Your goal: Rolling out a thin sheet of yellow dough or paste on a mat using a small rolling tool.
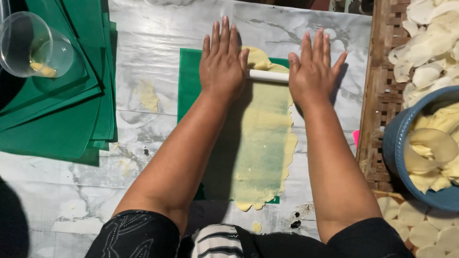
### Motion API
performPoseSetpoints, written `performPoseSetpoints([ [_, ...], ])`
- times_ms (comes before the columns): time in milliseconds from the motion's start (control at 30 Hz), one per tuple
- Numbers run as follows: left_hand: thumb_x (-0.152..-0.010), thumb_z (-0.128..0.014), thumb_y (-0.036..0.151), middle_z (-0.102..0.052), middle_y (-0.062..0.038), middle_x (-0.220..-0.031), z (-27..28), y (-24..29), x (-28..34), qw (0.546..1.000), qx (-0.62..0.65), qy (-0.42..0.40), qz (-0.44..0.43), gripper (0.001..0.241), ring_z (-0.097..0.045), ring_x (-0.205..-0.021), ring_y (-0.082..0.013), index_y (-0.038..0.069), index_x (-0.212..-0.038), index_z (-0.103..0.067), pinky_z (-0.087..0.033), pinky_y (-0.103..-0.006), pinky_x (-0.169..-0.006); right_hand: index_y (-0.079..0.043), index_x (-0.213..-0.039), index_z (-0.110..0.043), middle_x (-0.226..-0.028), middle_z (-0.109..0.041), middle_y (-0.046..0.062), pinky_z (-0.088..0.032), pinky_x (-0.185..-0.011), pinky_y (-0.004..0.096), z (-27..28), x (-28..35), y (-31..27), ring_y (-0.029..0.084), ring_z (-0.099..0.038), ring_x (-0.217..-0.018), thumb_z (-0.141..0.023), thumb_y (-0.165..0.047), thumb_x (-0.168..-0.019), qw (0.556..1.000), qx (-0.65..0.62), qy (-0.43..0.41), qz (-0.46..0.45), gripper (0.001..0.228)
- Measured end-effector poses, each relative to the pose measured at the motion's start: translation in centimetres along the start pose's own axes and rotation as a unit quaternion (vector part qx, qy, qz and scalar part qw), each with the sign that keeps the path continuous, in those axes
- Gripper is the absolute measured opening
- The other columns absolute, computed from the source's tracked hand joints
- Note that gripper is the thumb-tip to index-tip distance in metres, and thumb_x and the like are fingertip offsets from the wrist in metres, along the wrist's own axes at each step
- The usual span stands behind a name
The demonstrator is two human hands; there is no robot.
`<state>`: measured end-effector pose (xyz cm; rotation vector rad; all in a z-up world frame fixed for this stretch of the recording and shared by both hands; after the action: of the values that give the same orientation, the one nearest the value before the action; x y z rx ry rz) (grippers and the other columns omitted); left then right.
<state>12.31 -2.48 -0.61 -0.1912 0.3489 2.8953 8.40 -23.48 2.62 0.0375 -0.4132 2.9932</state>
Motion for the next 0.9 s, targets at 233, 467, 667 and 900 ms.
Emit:
performPoseSetpoints([
  [233,-0.108,-0.033,0.045,-0.03,-0.015,-0.167,-1.1,-0.8,-6.1,0.996,0.028,-0.07,0.043,0.064,-0.02,-0.155,-0.032,0.007,-0.16,-0.029,-0.006,-0.0528,-0.126,-0.015,-0.168,-0.014,-0.172,-0.002,0.019,0.009,-0.117,0.067,2.7,-4.5,-2.0,0.029,0.009,-0.154,-0.015,-0.057,-0.107,0.996,0.027,-0.082,-0.035,0.074],
  [467,-0.114,-0.04,0.041,-0.012,-0.011,-0.172,1.6,0.0,0.0,1.0,-0.013,-0.024,0.005,0.063,-0.007,-0.159,-0.028,0.01,-0.167,-0.024,-0.009,-0.0498,-0.131,-0.017,-0.173,-0.015,-0.171,0.006,0.01,-0.003,-0.125,0.067,1.7,0.6,-2.0,0.03,0.004,-0.16,-0.029,-0.048,-0.119,0.999,0.051,-0.001,-0.015,0.064],
  [667,-0.111,-0.039,0.04,-0.022,-0.015,-0.171,3.8,0.1,8.5,0.999,0.02,-0.015,-0.043,0.061,-0.017,-0.159,-0.0329,0.007,-0.162,-0.037,-0.015,-0.0481,-0.129,-0.009,-0.164,-0.031,-0.169,-0.022,0.017,-0.009,-0.122,0.061,-0.1,9.4,-0.4,0.036,-0.018,-0.155,-0.033,-0.046,-0.112,0.997,0.023,0.031,0.073,0.064],
  [900,-0.11,-0.039,0.044,-0.024,-0.015,-0.171,3.7,-0.1,13.5,0.997,0.051,-0.031,-0.048,0.064,-0.021,-0.159,-0.031,0.009,-0.163,-0.031,-0.014,-0.0468,-0.13,-0.004,-0.164,-0.026,-0.168,-0.028,0.019,-0.004,-0.123,0.063,-2.3,15.8,-0.2,0.036,-0.024,-0.156,-0.036,-0.054,-0.108,0.995,0.01,0.061,0.08,0.076],
])
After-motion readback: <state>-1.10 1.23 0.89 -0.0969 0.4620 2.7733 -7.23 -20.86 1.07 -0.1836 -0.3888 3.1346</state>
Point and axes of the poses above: each hand's wrist, its own x-axis away from the middle knuckle, its own z-axis out of the back of the hand, y = z × x, the point moved 1 cm from there along -x, towards the middle knuckle
